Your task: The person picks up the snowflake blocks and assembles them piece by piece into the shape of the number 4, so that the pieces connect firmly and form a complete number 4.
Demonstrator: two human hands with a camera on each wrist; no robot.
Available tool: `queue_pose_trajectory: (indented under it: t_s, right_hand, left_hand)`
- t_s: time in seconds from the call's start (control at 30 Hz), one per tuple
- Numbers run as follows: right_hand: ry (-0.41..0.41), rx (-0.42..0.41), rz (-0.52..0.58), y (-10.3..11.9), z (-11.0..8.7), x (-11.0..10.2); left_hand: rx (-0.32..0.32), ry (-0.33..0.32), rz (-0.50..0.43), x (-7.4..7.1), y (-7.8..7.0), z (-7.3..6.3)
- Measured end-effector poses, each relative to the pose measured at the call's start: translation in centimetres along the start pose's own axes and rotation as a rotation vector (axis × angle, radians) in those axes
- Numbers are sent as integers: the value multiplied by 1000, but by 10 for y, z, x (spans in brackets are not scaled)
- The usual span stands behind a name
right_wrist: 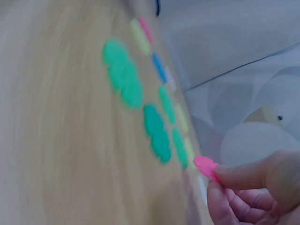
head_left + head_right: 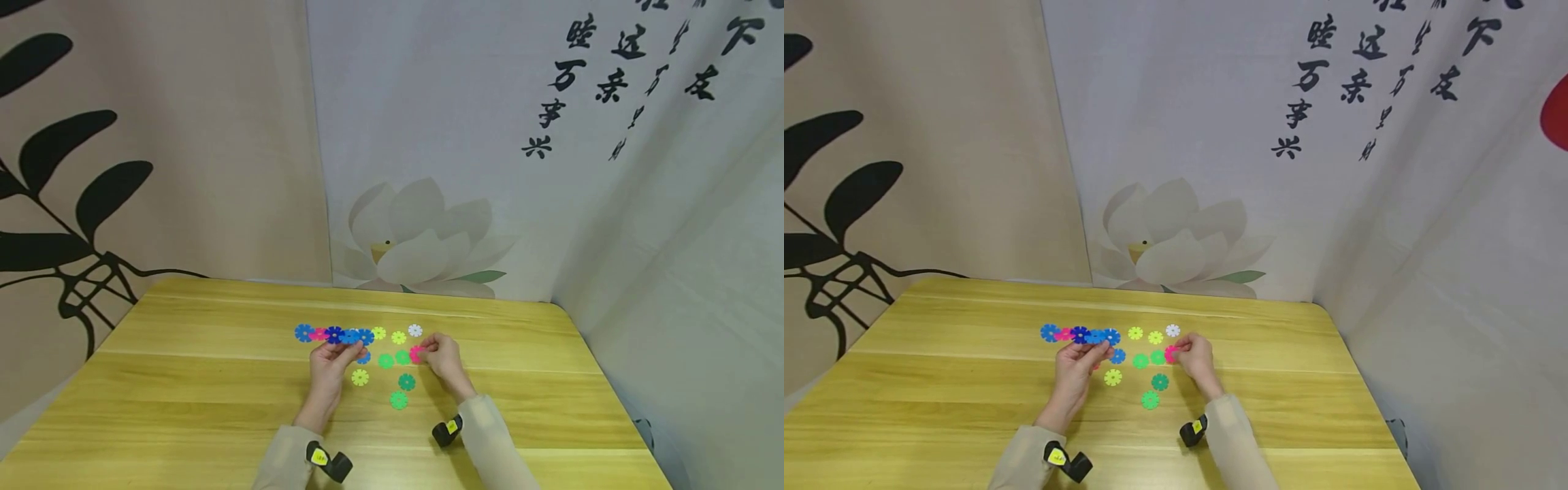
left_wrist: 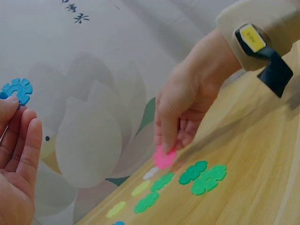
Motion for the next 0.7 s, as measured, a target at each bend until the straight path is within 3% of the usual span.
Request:
queue_pose_trajectory:
  t_s: [0.2,0.4,0.7]
  right_hand:
    - [-2,74,238,6,-10,2]
    - [74,102,445,28,-25,8]
    - [212,122,608,68,-46,22]
  left_hand:
    - [12,1,1,0,0,0]
    - [1,-11,11,-1,2,0]
    - [18,-7,29,-2,3,0]
Point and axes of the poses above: each hand's wrist, its own z-axis towards the middle knuckle, its own x-axis out of the palm, y = z × x, the point moved 8 cm from there along z, towards the middle knuckle, and after that the axes turned 10 degrees about z, right-handed, at the moved point
